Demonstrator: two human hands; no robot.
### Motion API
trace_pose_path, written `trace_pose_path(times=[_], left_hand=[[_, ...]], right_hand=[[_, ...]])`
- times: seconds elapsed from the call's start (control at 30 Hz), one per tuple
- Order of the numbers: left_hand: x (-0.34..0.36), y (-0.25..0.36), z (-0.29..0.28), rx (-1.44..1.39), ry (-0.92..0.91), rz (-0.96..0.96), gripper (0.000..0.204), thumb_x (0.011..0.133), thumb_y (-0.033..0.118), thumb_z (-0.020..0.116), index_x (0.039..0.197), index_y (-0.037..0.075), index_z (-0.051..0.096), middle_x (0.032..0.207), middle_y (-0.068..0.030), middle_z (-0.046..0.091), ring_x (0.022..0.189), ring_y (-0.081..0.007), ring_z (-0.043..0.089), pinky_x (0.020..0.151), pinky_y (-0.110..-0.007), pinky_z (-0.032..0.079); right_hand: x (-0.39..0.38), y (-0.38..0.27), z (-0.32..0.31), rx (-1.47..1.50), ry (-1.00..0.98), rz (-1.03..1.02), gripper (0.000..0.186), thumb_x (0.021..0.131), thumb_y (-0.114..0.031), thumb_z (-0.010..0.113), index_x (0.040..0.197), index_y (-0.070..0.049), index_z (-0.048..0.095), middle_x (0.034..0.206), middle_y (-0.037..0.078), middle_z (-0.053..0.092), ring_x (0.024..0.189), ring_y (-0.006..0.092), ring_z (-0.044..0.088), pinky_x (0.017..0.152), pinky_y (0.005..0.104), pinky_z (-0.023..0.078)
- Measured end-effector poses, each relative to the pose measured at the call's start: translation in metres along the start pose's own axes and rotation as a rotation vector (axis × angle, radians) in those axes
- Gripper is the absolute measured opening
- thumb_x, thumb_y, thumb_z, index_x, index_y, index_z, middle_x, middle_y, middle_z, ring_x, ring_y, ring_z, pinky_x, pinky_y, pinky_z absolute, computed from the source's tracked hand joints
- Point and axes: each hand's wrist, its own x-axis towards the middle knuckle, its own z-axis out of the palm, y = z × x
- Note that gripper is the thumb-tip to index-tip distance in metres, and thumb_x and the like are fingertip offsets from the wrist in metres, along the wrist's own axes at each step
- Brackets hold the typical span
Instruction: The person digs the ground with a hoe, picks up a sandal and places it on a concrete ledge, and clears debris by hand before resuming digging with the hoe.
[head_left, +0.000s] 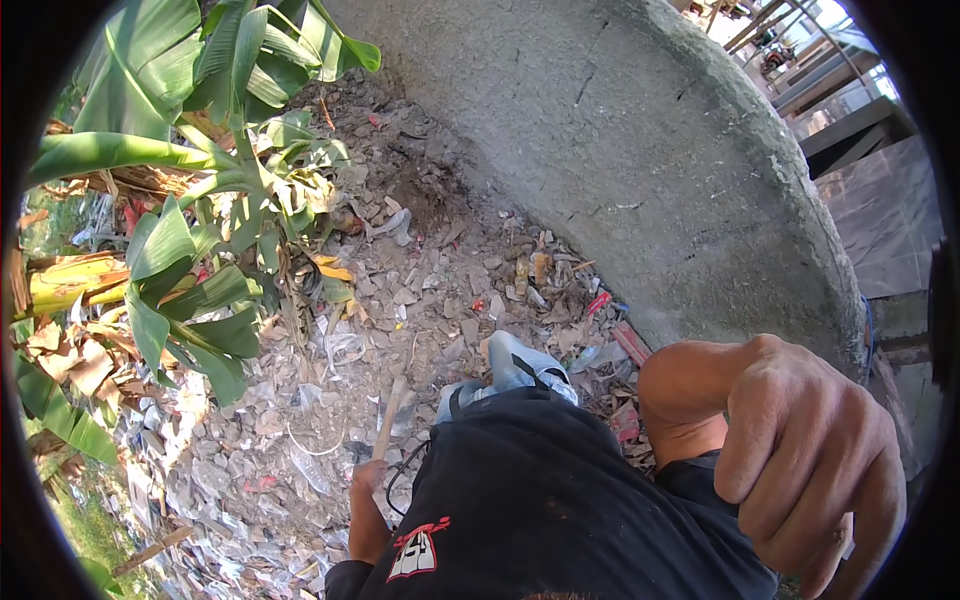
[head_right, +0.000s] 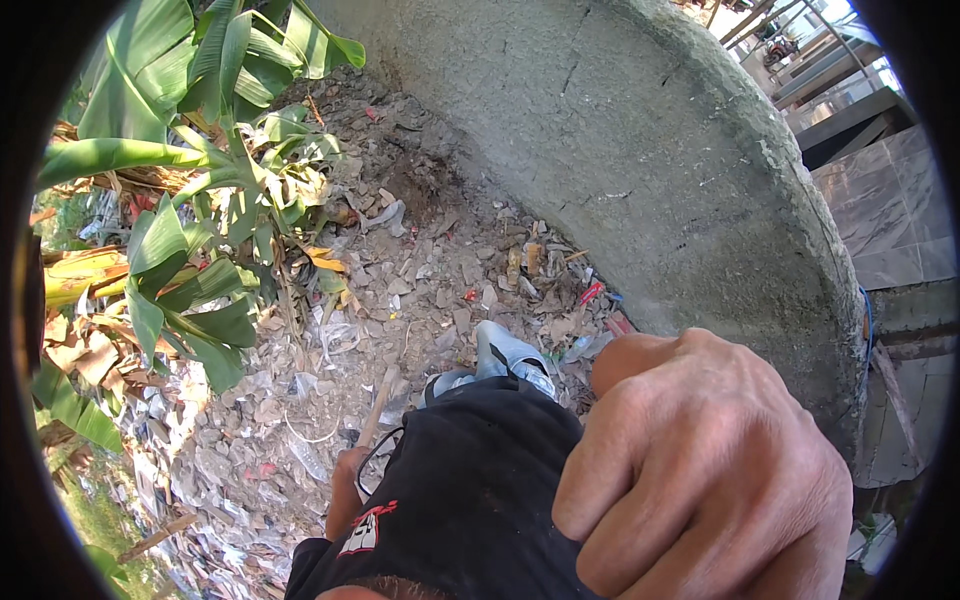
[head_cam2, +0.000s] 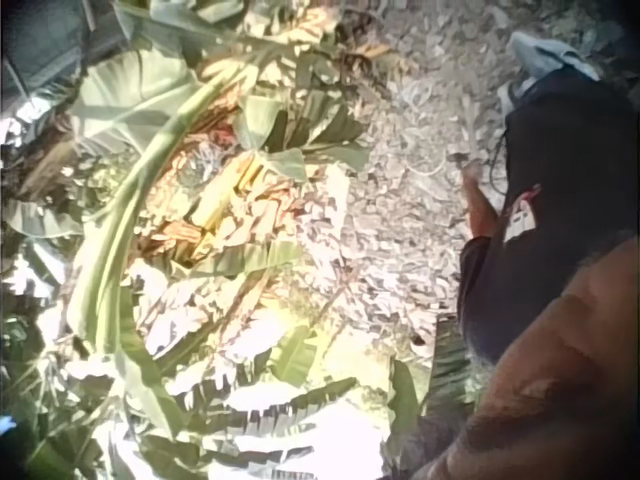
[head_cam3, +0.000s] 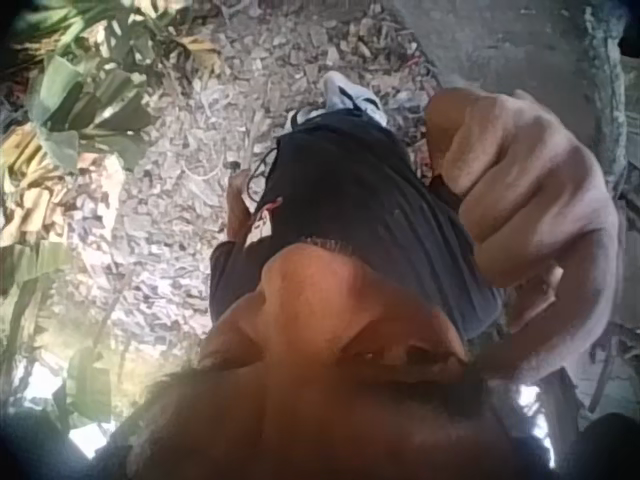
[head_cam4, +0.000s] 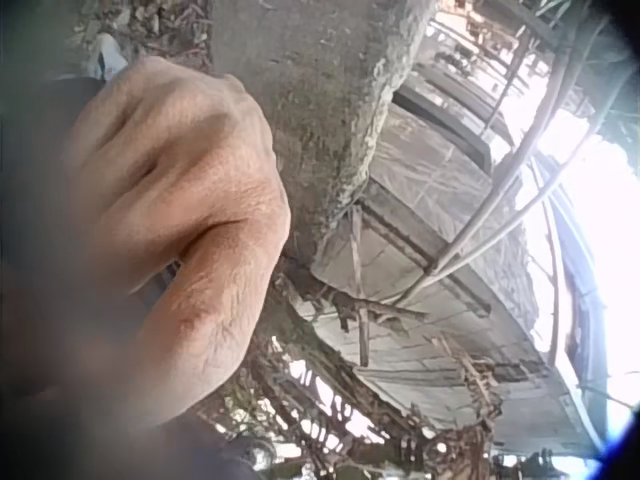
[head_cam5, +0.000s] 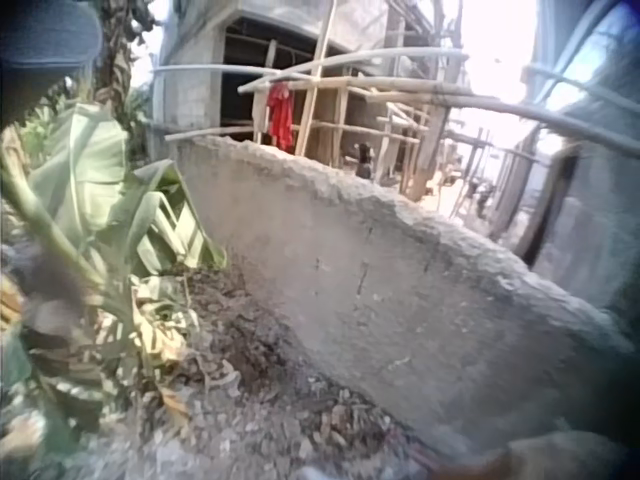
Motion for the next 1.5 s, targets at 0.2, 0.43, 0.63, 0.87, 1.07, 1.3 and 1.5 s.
trace_pose_path(times=[0.2, 0.43, 0.63, 0.87, 1.07, 1.3, 1.5], left_hand=[[0.003, 0.010, -0.002, -0.046, -0.059, -0.053, 0.007, 0.076, 0.011, 0.067, 0.076, 0.004, 0.064, 0.057, -0.0036, 0.054, 0.040, -0.0137, 0.048, 0.035, -0.027, 0.034], [0.010, 0.013, 0.000, -0.105, -0.062, -0.013, 0.014, 0.074, 0.011, 0.070, 0.068, 0.004, 0.059, 0.055, -0.0037, 0.053, 0.040, -0.0141, 0.048, 0.035, -0.028, 0.035], [-0.003, 0.014, 0.002, -0.091, -0.023, 0.003, 0.017, 0.073, 0.014, 0.071, 0.065, 0.006, 0.059, 0.055, -0.0029, 0.053, 0.040, -0.0130, 0.046, 0.036, -0.027, 0.034], [0.015, -0.005, 0.001, -0.107, -0.040, -0.019, 0.015, 0.072, 0.011, 0.071, 0.076, -0.002, 0.063, 0.063, -0.0067, 0.057, 0.047, -0.0156, 0.051, 0.041, -0.029, 0.037], [0.012, -0.014, 0.002, -0.071, 0.040, 0.019, 0.019, 0.064, 0.012, 0.074, 0.069, -0.005, 0.066, 0.061, -0.0089, 0.059, 0.048, -0.0180, 0.053, 0.043, -0.031, 0.039], [0.012, -0.022, 0.004, -0.068, 0.084, 0.043, 0.022, 0.062, 0.012, 0.075, 0.074, -0.005, 0.067, 0.064, -0.0086, 0.062, 0.054, -0.0176, 0.057, 0.048, -0.031, 0.043], [0.021, -0.037, 0.011, -0.164, 0.087, 0.049, 0.019, 0.065, 0.009, 0.075, 0.072, -0.004, 0.063, 0.060, -0.0073, 0.057, 0.045, -0.0153, 0.051, 0.040, -0.030, 0.037]], right_hand=[[-0.002, -0.011, 0.003, -0.058, 0.049, 0.034, 0.014, 0.080, -0.012, 0.064, 0.094, -0.012, 0.068, 0.046, -0.003, 0.044, 0.034, 0.0034, 0.031, 0.037, 0.0209, 0.018], [-0.001, 0.011, 0.008, 0.070, 0.008, -0.123, 0.014, 0.087, -0.013, 0.057, 0.095, -0.015, 0.069, 0.043, -0.005, 0.040, 0.032, 0.0014, 0.026, 0.036, 0.0202, 0.013], [-0.010, 0.014, 0.020, 0.085, 0.060, 0.027, 0.022, 0.085, -0.014, 0.061, 0.106, -0.019, 0.065, 0.044, -0.004, 0.042, 0.031, 0.0021, 0.024, 0.036, 0.0207, 0.013], [-0.001, 0.039, 0.019, 0.172, -0.163, 0.034, 0.024, 0.085, -0.018, 0.063, 0.108, -0.020, 0.063, 0.044, -0.005, 0.041, 0.032, 0.0033, 0.025, 0.036, 0.0208, 0.015], [-0.001, 0.030, 0.023, 0.227, -0.182, 0.361, 0.022, 0.087, -0.021, 0.063, 0.109, -0.018, 0.060, 0.045, -0.003, 0.042, 0.032, 0.0040, 0.025, 0.036, 0.0214, 0.015], [-0.006, 0.043, 0.006, 0.442, -0.334, 0.387, 0.026, 0.090, -0.027, 0.060, 0.114, -0.018, 0.058, 0.046, -0.002, 0.045, 0.032, 0.0050, 0.027, 0.034, 0.0224, 0.017], [-0.101, 0.106, -0.056, 0.040, 0.295, 0.686, 0.061, 0.081, -0.042, 0.064, 0.123, -0.002, 0.046, 0.067, -0.004, 0.045, 0.055, 0.0065, 0.036, 0.053, 0.0240, 0.026]])
